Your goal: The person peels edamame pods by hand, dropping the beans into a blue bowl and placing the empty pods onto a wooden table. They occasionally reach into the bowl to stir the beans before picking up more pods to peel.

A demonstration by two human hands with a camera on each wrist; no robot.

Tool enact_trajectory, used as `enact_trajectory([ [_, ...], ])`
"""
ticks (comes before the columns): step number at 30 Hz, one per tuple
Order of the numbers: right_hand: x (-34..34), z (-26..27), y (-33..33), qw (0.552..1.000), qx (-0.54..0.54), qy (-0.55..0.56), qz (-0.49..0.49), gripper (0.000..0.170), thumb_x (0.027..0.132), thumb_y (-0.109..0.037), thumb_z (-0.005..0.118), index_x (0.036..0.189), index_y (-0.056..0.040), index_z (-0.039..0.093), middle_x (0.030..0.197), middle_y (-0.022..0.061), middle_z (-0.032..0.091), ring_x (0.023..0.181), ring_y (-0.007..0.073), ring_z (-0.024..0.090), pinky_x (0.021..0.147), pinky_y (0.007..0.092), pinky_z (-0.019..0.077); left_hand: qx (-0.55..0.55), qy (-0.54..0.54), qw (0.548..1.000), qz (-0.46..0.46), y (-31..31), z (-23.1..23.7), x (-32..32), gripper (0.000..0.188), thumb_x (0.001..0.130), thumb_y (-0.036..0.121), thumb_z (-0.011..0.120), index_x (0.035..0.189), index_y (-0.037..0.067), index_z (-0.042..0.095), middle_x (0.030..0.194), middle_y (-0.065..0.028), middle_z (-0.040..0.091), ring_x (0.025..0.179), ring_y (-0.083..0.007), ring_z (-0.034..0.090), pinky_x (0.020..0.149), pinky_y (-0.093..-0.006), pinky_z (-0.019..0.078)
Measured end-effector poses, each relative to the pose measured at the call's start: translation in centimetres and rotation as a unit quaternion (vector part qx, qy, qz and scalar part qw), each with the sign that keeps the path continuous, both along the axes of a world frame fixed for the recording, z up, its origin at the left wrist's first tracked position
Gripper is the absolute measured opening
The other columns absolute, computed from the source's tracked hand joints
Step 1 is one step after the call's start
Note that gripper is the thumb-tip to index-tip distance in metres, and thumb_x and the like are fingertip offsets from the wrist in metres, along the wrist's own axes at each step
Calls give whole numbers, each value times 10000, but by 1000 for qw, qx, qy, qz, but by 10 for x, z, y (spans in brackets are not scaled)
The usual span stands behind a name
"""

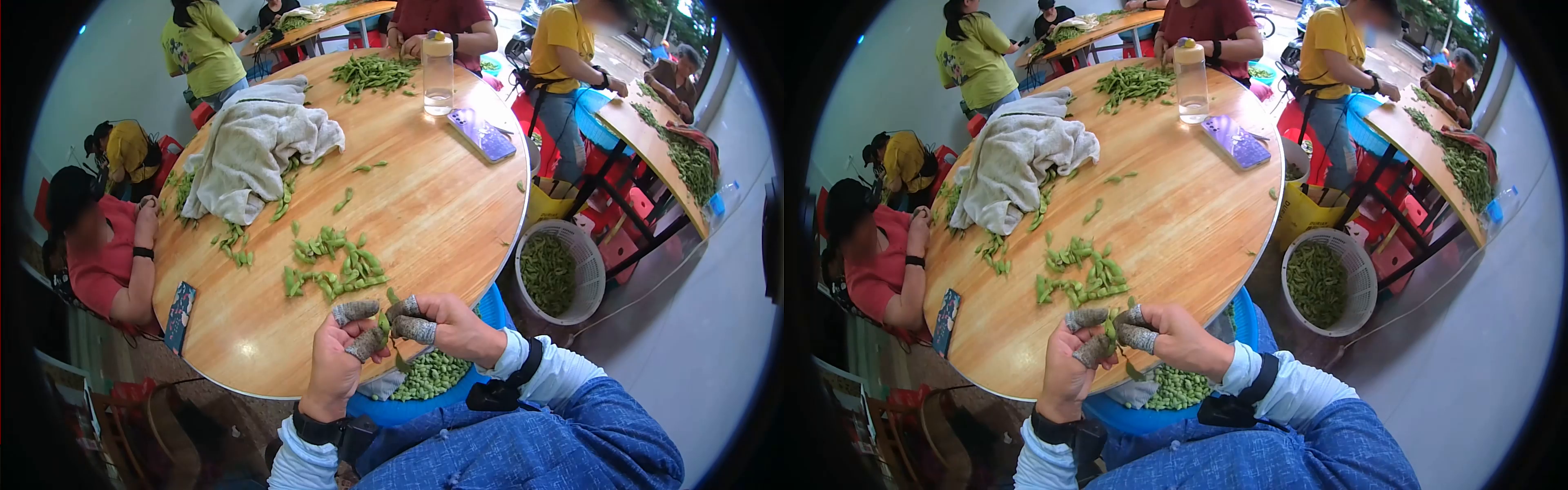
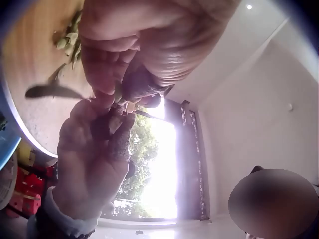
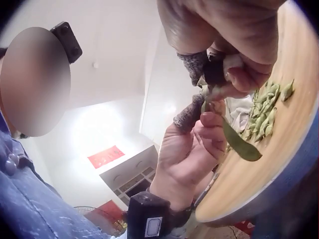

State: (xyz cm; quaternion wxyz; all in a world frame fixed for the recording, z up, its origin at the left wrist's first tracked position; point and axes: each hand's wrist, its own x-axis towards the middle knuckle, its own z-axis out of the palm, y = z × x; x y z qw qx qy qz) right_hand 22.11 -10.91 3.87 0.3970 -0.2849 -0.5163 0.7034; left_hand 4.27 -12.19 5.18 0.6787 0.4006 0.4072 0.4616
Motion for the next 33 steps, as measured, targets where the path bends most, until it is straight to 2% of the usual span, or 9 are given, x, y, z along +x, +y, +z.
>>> enact_trajectory([
  [3,1,1,-1,1000,-9,-7,8,201,866,-133,534,991,23,558,902,11,585,858,66,499,779,228,407,-9,-34,999,-4,-1,0,0,363,762,10,625,1082,10,451,815,-85,585,609,-140,586,500,-202,428],
  [11,1,10,1,999,-32,-30,27,178,865,-124,530,961,23,559,875,9,582,841,67,500,774,229,409,-6,-16,1000,-23,1,-6,-6,356,764,22,634,1070,4,453,824,-81,576,610,-130,581,510,-204,435],
  [17,-2,1,6,999,6,-35,36,179,870,-128,522,973,14,561,876,-4,579,836,59,496,766,223,408,-4,-14,1000,-27,1,-9,-9,353,759,7,633,1064,17,456,845,-74,568,613,-122,574,527,-207,451],
  [23,-6,-9,9,999,-21,-46,19,170,867,-109,516,965,17,574,867,0,591,829,63,506,764,231,417,14,-1,1000,-21,4,-15,-9,359,765,0,620,1080,24,450,866,-62,562,655,-117,572,566,-217,474],
  [27,-12,-12,14,997,-5,-60,-39,167,862,-108,519,954,18,580,856,9,603,803,66,509,731,236,426,58,38,997,18,14,-16,-8,332,774,6,604,1077,12,466,844,-62,564,704,-120,566,584,-242,479],
  [28,-13,-17,17,996,16,-70,-56,169,861,-111,520,953,17,581,851,13,607,796,66,509,721,238,427,144,169,974,46,19,-12,-12,316,774,34,611,1061,8,480,827,-70,562,699,-134,562,584,-255,475],
  [29,-13,-19,18,993,36,-81,-74,170,860,-114,522,953,16,581,845,17,611,789,67,510,712,239,429,227,294,926,73,25,-7,-19,304,774,62,619,1046,5,495,810,-78,561,693,-149,558,584,-268,471],
  [30,-12,-15,19,991,42,-94,-86,167,858,-113,524,946,16,582,835,21,613,784,67,510,706,242,430,303,413,853,99,28,-3,-24,295,774,90,627,1030,2,509,792,-85,559,688,-163,554,584,-282,467],
  [33,-10,-6,19,984,68,-125,-110,157,852,-110,528,928,15,586,811,29,617,771,69,513,690,249,433,395,516,752,109,22,8,-23,318,760,200,648,975,-10,542,742,-113,535,650,-224,529,582,-320,449],
])
